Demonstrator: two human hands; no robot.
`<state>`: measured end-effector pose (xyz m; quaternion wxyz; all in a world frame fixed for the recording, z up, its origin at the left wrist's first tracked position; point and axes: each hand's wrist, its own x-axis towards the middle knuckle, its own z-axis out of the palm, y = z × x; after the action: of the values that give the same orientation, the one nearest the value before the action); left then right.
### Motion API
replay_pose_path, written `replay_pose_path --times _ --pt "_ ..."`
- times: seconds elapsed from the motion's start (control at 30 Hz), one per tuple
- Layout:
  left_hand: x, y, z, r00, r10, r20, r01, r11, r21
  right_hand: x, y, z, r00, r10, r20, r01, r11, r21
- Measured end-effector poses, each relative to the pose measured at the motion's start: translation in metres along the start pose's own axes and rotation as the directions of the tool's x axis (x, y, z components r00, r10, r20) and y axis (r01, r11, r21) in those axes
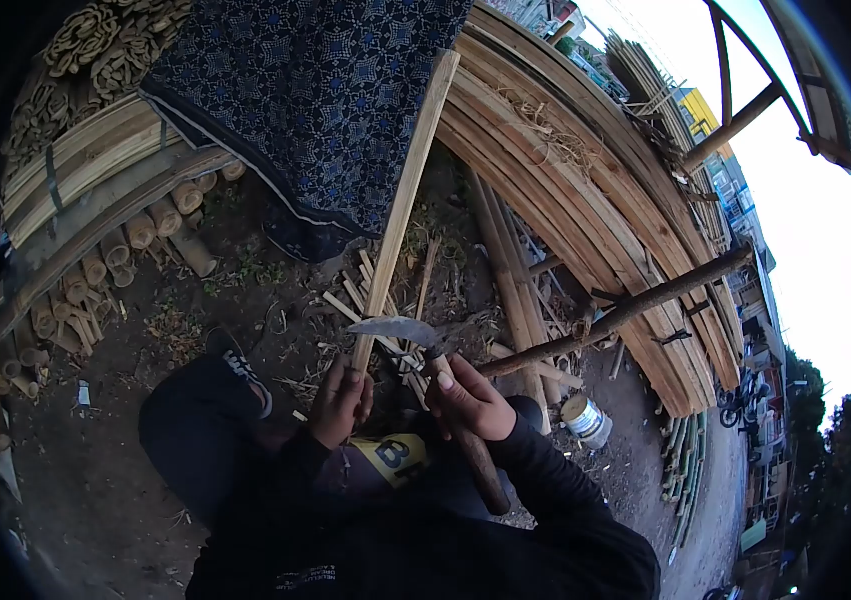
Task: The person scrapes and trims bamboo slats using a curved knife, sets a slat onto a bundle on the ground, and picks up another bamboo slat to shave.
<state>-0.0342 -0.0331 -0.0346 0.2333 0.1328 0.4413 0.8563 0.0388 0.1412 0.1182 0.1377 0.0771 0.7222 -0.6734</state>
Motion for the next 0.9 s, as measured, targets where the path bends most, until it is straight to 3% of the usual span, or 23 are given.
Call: replay_pose_path --times 0.17,0.27,0.33,0.37,0.43,0.5,0.57,0.63,0.67,0.77,0.8,0.83,0.9 --pt "-0.005 0.013 0.001 0.997 -0.031 0.071 0.032 0.999 -0.012 0.005 0.015 -0.002 0.999 -0.041 -0.033 0.04 0.999 -0.029" --pt "-0.006 0.011 -0.001 0.996 -0.061 0.064 0.059 0.998 0.036 0.004 0.017 -0.003 0.995 -0.089 -0.04 0.082 0.987 -0.139" --pt "-0.006 0.008 0.0 0.998 -0.033 0.045 0.029 0.996 0.083 0.006 0.013 -0.004 0.982 -0.185 0.037 0.183 0.887 -0.424" --pt "-0.006 0.007 0.001 1.0 -0.002 0.03 -0.002 0.991 0.131 0.005 0.009 -0.004 0.983 -0.183 0.036 0.181 0.888 -0.423" --pt "-0.007 0.011 0.002 1.0 -0.001 0.018 -0.002 0.98 0.197 0.004 -0.002 -0.004 1.0 0.004 -0.006 -0.006 0.951 -0.311" --pt "-0.007 0.011 0.002 1.0 0.001 0.005 -0.002 0.965 0.262 0.009 -0.002 -0.006 0.995 -0.016 -0.097 -0.008 0.97 -0.243" --pt "-0.005 0.009 0.002 0.993 0.118 -0.012 -0.103 0.908 0.405 0.009 -0.001 -0.007 0.98 -0.033 -0.194 -0.001 0.985 -0.173" --pt "-0.006 0.01 0.004 0.99 0.14 -0.018 -0.118 0.891 0.438 0.008 -0.003 -0.002 0.998 -0.065 -0.02 0.05 0.899 -0.435" --pt "-0.007 0.011 0.005 0.987 0.16 -0.028 -0.129 0.874 0.468 0.007 -0.013 -0.003 1.0 0.015 -0.016 -0.02 0.946 -0.323" --pt "-0.002 0.019 0.006 0.981 0.187 -0.045 -0.143 0.865 0.482 0.01 -0.019 0.004 0.997 0.035 -0.074 -0.055 0.957 -0.286" --pt "-0.004 0.017 0.006 0.981 0.187 -0.046 -0.142 0.864 0.482 0.014 0.005 0.002 0.987 -0.154 -0.033 0.125 0.892 -0.434" --pt "-0.007 0.016 0.006 0.98 0.189 -0.056 -0.139 0.864 0.483 0.014 0.002 0.002 0.987 -0.157 -0.032 0.128 0.893 -0.432" --pt "-0.006 0.015 0.002 0.978 0.198 -0.062 -0.144 0.861 0.487 0.014 -0.011 -0.002 1.0 -0.01 0.02 0.016 0.928 -0.373"
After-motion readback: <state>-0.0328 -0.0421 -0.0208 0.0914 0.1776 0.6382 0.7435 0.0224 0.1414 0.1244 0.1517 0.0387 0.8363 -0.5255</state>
